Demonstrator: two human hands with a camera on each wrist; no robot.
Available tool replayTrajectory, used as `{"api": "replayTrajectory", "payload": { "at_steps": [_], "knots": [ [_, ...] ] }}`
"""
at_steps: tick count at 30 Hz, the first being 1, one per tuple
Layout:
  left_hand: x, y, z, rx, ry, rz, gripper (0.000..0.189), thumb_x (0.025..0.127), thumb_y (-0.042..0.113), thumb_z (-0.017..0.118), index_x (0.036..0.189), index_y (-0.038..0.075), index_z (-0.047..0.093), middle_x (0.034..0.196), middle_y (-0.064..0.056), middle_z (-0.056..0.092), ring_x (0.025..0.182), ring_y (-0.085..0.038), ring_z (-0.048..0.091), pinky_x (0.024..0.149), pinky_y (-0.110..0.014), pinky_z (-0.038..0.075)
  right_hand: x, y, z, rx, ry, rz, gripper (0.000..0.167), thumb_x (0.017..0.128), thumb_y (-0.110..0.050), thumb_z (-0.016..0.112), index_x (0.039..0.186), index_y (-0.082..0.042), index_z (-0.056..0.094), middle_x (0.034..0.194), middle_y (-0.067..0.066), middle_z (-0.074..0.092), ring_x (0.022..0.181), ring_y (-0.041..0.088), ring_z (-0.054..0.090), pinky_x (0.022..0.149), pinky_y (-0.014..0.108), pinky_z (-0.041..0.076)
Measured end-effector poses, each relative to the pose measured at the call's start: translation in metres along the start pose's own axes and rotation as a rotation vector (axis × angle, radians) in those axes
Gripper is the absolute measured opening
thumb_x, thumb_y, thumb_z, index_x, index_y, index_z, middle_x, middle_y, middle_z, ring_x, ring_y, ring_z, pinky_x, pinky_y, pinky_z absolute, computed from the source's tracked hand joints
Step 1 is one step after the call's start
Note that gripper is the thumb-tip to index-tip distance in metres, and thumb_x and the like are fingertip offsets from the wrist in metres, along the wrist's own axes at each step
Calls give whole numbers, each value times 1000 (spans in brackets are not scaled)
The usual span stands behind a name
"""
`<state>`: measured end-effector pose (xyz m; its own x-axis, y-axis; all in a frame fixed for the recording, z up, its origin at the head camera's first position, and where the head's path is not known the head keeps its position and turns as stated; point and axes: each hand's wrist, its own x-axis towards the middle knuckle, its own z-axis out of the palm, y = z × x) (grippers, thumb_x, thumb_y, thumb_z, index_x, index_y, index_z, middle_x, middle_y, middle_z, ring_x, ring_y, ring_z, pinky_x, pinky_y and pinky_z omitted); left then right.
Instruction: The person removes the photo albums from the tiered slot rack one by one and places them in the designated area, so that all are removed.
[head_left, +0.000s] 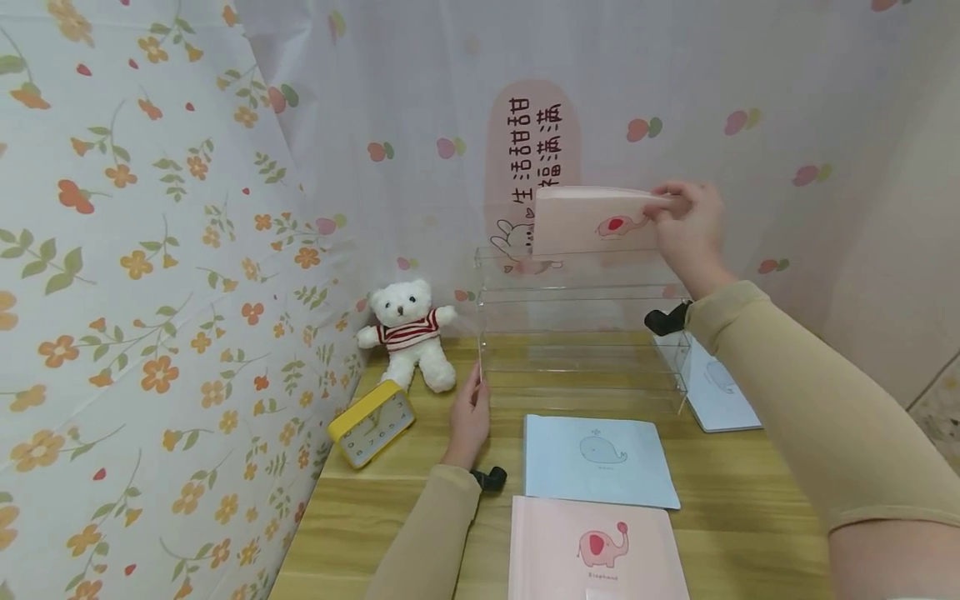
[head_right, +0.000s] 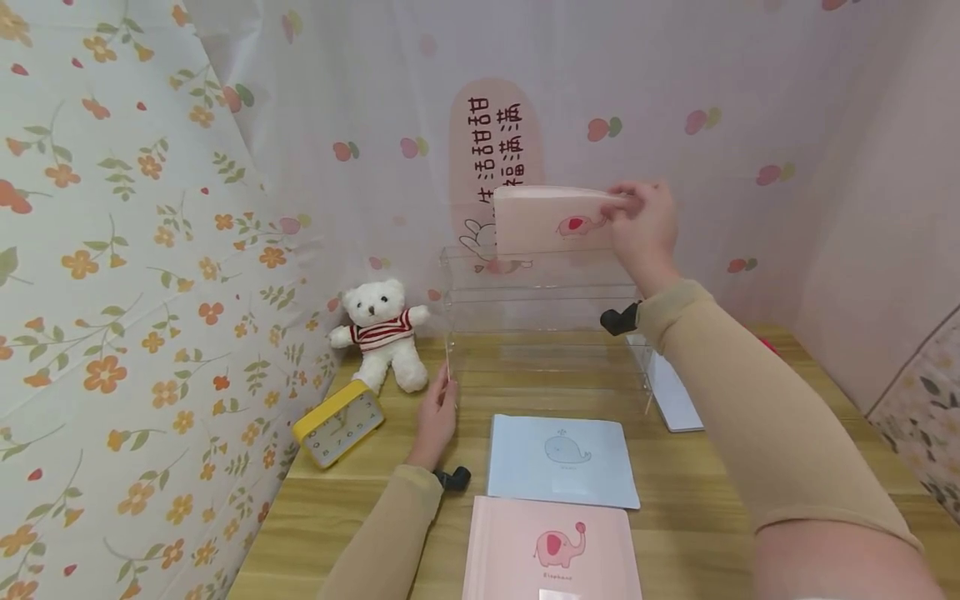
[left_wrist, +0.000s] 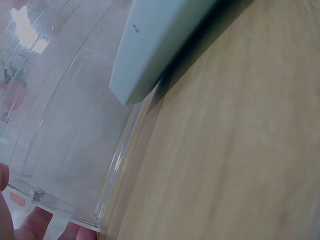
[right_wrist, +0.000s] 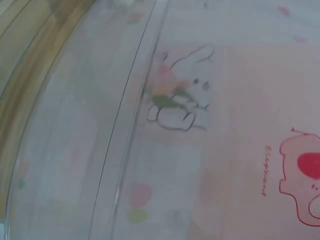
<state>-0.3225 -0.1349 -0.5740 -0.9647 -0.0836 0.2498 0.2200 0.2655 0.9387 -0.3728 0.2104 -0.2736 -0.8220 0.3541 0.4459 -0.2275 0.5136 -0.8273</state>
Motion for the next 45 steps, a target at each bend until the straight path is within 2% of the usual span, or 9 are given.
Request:
{"api": "replayTrajectory", "payload": {
  "at_steps": [5, 11, 14, 17, 20, 25, 31, 38, 45],
  "knots": [
    [0, -3, -1, 9, 4, 4, 51, 119, 32, 51, 170, 35, 44, 162, -16, 60, 137, -37, 67, 105, -56, 58, -17, -11, -9, 33, 88, -62, 23, 103, -30, 80, 123, -17, 80, 103, -27, 40, 114, -2, 41, 96, 23, 42],
    [-1, -3, -3, -5, 10, -8, 51, 119, 32, 52, 170, 36, 44, 164, -14, 59, 137, -38, 67, 107, -58, 57, -43, -8, -20, 14, 88, -180, 26, 101, -25, 83, 119, -6, 80, 99, -28, 39, 107, -9, 40, 93, 20, 39],
    [-2, -3, -3, 2, 10, 2, 51, 119, 31, 52, 169, 34, 45, 164, -14, 59, 136, -37, 67, 107, -57, 58, -56, 3, -30, -23, 83, -188, 26, 101, -25, 83, 119, -6, 80, 99, -29, 40, 104, -10, 41, 89, 20, 38],
    [-3, -4, -2, 14, 11, 16, 51, 119, 31, 52, 169, 32, 46, 163, -15, 59, 136, -37, 68, 107, -57, 58, -69, 17, -44, -93, 64, -150, 30, 101, -30, 82, 122, -9, 80, 101, -32, 40, 102, -10, 41, 84, 18, 39],
    [-4, -4, -1, 19, 10, 21, 51, 119, 32, 52, 169, 31, 46, 162, -15, 60, 136, -38, 68, 107, -58, 58, -83, 34, -57, -149, 26, -131, 32, 101, -31, 82, 124, -9, 80, 102, -32, 42, 101, -8, 41, 78, 16, 41],
    [-3, -5, 2, 28, -5, 7, 51, 119, 36, 51, 170, 35, 44, 164, -12, 58, 139, -36, 67, 109, -58, 57, -101, 63, -80, -184, -23, -148, 27, 98, -21, 87, 121, -7, 81, 101, -32, 46, 91, -6, 46, 64, 10, 41],
    [-2, -3, 5, -1, -15, -12, 51, 119, 36, 50, 169, 39, 44, 166, -10, 57, 141, -36, 65, 110, -59, 56, -120, 97, -106, -251, -131, -156, 22, 99, -16, 85, 117, -6, 79, 100, -32, 48, 82, -7, 47, 53, 22, 38],
    [-1, -3, 3, -9, -8, -12, 51, 119, 34, 51, 169, 39, 44, 166, -14, 56, 142, -38, 64, 109, -61, 56, -135, 135, -131, -248, -208, -170, 20, 96, -11, 87, 113, -6, 78, 101, -38, 52, 79, -14, 52, 57, 22, 39],
    [0, -4, 0, 15, -12, -11, 51, 119, 35, 49, 170, 40, 42, 167, -13, 56, 143, -38, 63, 112, -62, 55, -144, 172, -157, -292, -354, -142, 21, 98, -15, 86, 117, -11, 77, 94, -33, 63, 80, -9, 54, 57, 24, 41]
  ]
}}
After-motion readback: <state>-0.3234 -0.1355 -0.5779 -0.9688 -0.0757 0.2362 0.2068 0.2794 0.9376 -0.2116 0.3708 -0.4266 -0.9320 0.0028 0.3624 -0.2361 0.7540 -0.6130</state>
